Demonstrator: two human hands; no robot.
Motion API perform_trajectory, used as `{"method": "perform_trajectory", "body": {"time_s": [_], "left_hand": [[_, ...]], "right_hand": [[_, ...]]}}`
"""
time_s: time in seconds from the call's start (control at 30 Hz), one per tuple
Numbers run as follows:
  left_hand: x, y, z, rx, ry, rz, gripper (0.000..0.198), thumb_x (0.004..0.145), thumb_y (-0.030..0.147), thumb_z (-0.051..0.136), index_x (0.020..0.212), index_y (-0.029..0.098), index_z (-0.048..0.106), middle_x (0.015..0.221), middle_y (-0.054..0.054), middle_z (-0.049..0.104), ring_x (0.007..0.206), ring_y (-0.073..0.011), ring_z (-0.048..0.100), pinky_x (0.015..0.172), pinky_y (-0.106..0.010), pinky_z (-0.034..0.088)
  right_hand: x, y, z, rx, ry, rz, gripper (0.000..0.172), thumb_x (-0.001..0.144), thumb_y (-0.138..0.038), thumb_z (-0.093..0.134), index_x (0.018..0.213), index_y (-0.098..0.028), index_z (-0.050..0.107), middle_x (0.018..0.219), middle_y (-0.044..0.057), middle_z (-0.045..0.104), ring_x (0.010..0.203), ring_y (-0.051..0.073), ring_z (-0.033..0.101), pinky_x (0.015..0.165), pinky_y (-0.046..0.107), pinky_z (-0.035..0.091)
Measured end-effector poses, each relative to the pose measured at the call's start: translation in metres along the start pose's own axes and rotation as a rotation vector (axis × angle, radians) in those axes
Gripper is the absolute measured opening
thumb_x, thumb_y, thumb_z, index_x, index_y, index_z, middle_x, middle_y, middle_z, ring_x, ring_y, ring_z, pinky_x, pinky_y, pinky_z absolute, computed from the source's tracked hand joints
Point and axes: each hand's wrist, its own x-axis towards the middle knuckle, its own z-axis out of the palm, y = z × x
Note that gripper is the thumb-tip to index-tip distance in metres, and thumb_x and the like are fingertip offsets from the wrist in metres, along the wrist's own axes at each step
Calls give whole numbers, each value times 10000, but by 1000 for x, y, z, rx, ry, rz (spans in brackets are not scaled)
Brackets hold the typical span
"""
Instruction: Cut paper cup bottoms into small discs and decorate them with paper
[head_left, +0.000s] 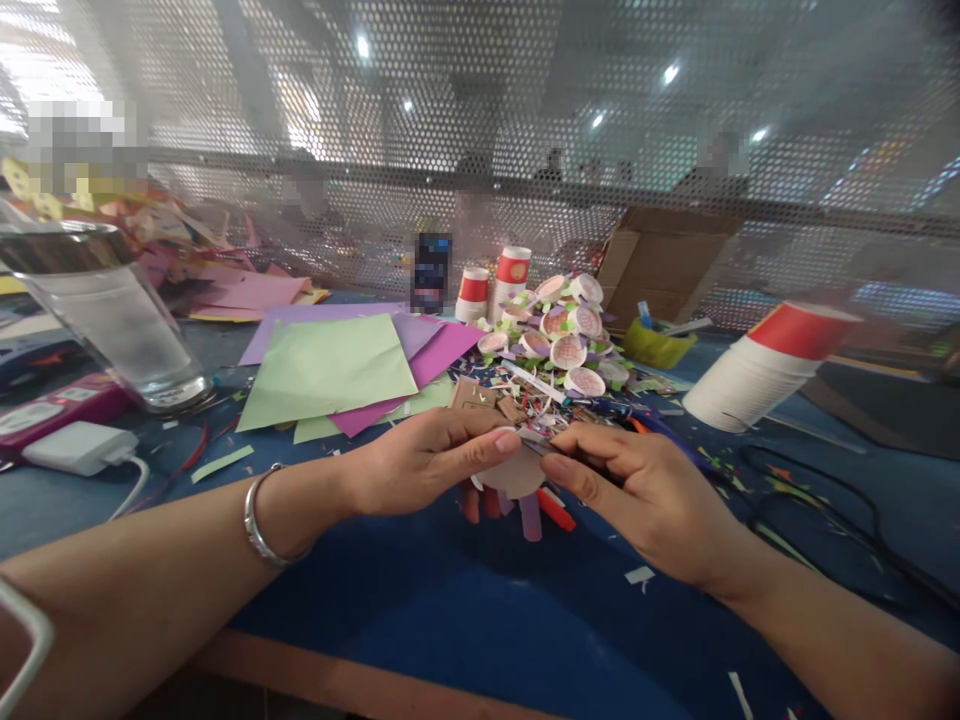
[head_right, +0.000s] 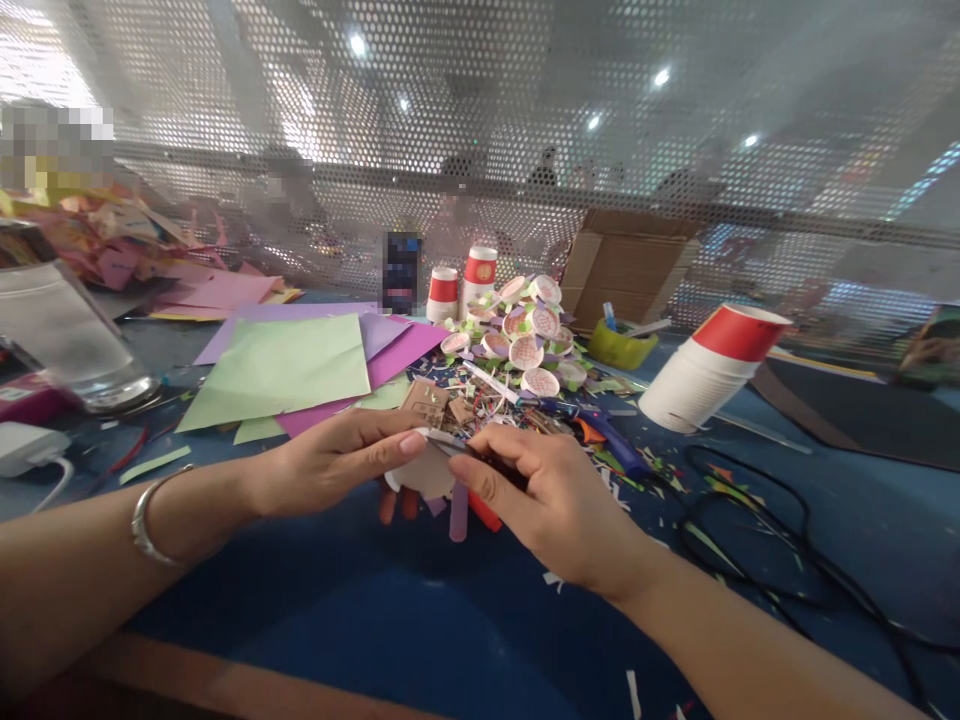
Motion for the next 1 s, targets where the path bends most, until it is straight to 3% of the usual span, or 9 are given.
{"method": "perform_trajectory", "body": {"time_s": [0.53,1.0], "left_hand": [[1,3,-1,-58,20,-67,440,1019,523,473,888,126,609,738,-16,638,586,-87,647,512,-170,516],[1,2,-3,-66,11,-58,474,1002,571,478,918,130,630,753,-33,652,616,-102,645,515,-188,506]], "right_hand": [[5,4,6,13,-15,47,447,1010,-557,492,781,-206,648,701,12,611,682,152,548,606,300,394],[3,3,6,34,8,42,452,996,-575,511,786,-206,666,700,4,595,690,152,550,599,293,377]]}}
